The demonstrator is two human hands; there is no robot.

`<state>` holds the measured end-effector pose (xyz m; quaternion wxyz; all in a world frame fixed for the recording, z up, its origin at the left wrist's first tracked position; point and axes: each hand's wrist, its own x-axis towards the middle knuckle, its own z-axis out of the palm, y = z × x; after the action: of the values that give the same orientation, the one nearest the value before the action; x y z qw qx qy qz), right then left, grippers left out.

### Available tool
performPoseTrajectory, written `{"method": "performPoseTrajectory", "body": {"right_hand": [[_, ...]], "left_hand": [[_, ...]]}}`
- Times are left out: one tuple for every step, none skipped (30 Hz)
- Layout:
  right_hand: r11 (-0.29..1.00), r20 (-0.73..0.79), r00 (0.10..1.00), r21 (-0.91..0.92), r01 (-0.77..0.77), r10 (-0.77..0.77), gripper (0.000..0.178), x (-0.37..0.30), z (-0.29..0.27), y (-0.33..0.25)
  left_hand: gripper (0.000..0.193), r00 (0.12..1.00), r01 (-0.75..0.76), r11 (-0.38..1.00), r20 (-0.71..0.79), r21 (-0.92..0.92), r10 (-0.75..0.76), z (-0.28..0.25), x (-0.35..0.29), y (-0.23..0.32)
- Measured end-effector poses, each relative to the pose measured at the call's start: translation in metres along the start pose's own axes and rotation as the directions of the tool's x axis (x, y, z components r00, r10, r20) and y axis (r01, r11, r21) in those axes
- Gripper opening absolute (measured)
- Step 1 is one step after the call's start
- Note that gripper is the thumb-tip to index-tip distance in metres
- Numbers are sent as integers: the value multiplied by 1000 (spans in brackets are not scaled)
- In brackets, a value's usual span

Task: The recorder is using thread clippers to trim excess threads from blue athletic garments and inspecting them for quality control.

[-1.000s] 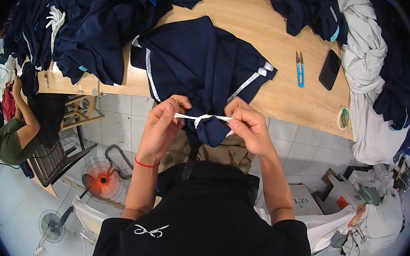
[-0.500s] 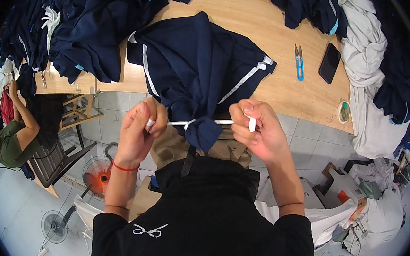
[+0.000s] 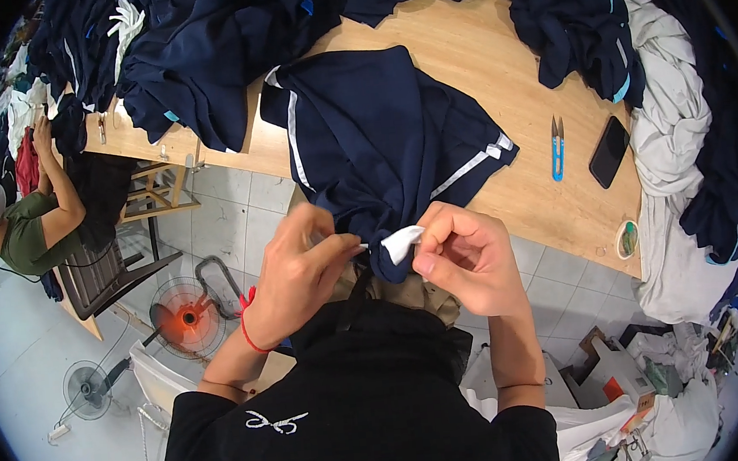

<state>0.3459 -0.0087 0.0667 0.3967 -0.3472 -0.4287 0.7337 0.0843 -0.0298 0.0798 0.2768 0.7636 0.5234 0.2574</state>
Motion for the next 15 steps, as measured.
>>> {"method": "performPoseTrajectory", "body": {"right_hand": [[999,-32,999,-43,-31,30,9,1,4,-2],[989,-56,997,-142,44,-53,9,2,6,-2],[989,-55,997,-141,48,-57,9,3,8,-5],[931,42,987,-328,162,-157,11,4,11,-12],[825,156,960,-492,279,-232,13,5,16,-22],[814,200,966,-526,245,-162,17,5,27,-31],[793,321,937,-531,299,-138,17,8,33,-33],[782,407,897,-498,375,-171,19,10,41,-29],[768,482,854,-465,440,-198,21,11,49,-22],[765,477,856,-471,439,-198,21,11,56,-14],[694,537,823,-521,497,-186,23,11,64,-5],[616,595,787,-561,554,-166,25,12,69,1],[615,596,785,-560,556,-168,25,13,71,3],[625,622,762,-525,577,-181,29,15,74,5],[636,648,736,-488,598,-195,33,17,77,6]], "left_hand": [[26,996,-38,999,-84,0,38,-2,2,2],[26,996,-40,999,-85,3,40,-3,2,0],[15,1000,1,998,-19,-68,-2,-6,0,-5],[12,998,46,990,50,-137,-40,-7,-1,-8],[12,998,44,990,48,-136,-38,-9,0,-10],[16,923,383,785,245,-487,-298,-10,-1,-12],[23,754,650,364,505,-667,-420,-10,-1,-14],[30,792,585,292,454,-757,-409,-4,-1,-19],[30,794,584,293,457,-757,-401,-4,3,-18],[27,696,682,199,540,-704,-473,-6,7,-15],[24,581,763,98,611,-639,-537,-8,9,-13],[15,667,690,134,553,-711,-500,-1,3,-14],[15,668,689,137,551,-711,-500,3,-1,-17],[11,732,661,258,530,-705,-429,6,-6,-20],[9,785,617,373,510,-693,-350,7,-10,-22]]}}
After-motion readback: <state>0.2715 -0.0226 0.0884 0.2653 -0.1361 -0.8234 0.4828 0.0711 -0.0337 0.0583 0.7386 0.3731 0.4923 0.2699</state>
